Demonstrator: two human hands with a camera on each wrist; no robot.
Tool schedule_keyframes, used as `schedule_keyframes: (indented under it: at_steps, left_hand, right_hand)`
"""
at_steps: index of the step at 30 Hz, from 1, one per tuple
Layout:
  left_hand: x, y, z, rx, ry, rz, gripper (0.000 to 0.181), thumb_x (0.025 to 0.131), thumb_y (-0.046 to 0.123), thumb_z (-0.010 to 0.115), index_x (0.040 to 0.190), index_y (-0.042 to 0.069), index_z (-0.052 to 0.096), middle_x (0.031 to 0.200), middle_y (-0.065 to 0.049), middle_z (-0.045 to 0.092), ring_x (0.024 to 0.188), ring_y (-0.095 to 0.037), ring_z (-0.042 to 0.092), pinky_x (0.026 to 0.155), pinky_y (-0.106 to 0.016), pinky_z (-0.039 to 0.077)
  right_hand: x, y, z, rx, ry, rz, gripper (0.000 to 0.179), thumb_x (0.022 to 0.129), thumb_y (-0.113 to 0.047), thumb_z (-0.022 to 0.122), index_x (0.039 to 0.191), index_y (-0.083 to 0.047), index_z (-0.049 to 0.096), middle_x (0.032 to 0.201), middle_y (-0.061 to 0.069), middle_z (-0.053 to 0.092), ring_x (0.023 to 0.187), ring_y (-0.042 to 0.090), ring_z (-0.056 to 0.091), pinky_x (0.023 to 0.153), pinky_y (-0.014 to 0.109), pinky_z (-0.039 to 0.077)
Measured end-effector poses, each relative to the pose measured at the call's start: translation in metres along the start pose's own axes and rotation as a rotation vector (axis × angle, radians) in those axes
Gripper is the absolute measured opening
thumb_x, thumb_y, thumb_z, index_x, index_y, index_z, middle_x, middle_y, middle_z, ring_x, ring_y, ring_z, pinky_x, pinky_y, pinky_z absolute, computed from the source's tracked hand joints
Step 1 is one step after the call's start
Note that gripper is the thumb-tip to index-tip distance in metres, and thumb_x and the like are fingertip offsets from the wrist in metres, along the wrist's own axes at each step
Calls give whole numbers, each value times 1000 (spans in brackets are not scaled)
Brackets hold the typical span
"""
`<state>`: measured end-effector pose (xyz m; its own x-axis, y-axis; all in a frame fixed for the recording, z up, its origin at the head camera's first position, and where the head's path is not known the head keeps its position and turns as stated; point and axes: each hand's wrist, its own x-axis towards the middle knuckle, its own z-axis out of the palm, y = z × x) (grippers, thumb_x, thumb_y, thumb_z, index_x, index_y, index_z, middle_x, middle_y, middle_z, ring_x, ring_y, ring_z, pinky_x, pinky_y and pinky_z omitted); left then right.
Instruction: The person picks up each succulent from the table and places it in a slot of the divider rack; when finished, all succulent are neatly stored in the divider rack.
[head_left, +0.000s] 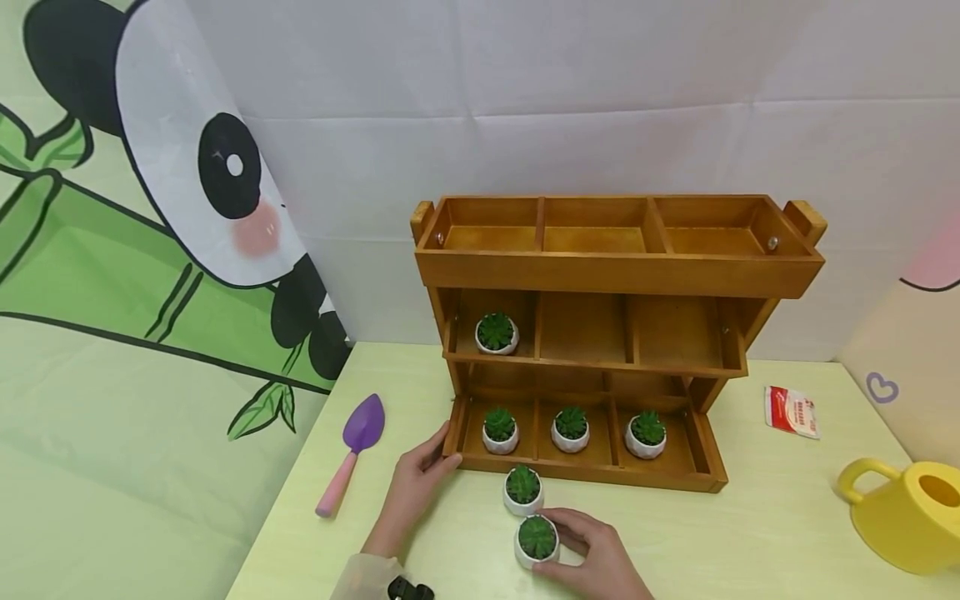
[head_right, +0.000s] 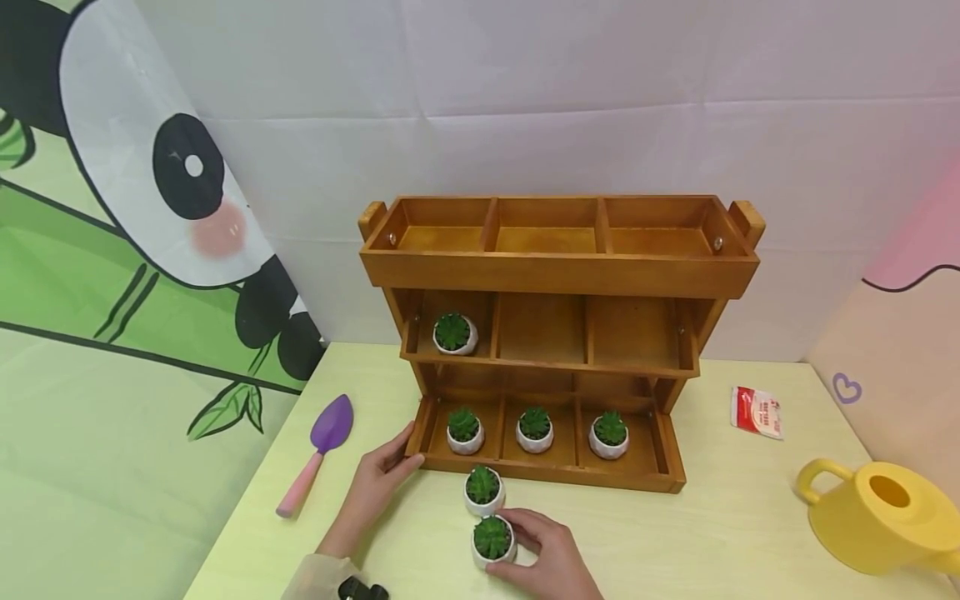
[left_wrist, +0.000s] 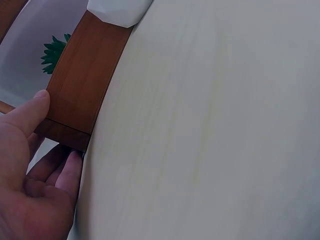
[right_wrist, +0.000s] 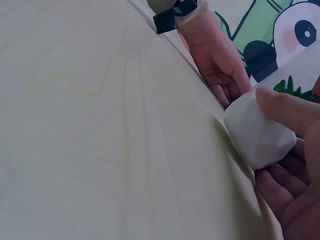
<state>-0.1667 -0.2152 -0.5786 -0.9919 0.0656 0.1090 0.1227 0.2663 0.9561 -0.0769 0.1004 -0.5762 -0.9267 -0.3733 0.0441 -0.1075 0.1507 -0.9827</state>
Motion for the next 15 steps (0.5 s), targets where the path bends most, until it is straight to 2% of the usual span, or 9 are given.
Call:
schedule_keyframes:
  at_steps: [5, 15]
  left_hand:
    - [0, -1, 1, -7, 1, 4, 60, 98, 25, 76, 153, 18, 54, 153, -3, 52, 138, -28, 53, 109, -36, 48]
    - [0, -2, 0, -2, 2, 14, 60, 98, 27, 76, 153, 19, 55, 153, -2, 53, 138, -28, 53, 109, -38, 47]
  right_hand:
    - [-1, -4, -3, -23, 7, -22, 58, 81, -31, 93, 132, -15, 71, 132, 8, 67, 121, 13, 65, 100, 22, 53]
    - [0, -18, -16, -72, 78, -31, 60, 79, -31, 94, 132, -15, 72, 131, 2, 70, 123, 14, 64, 100, 24, 53]
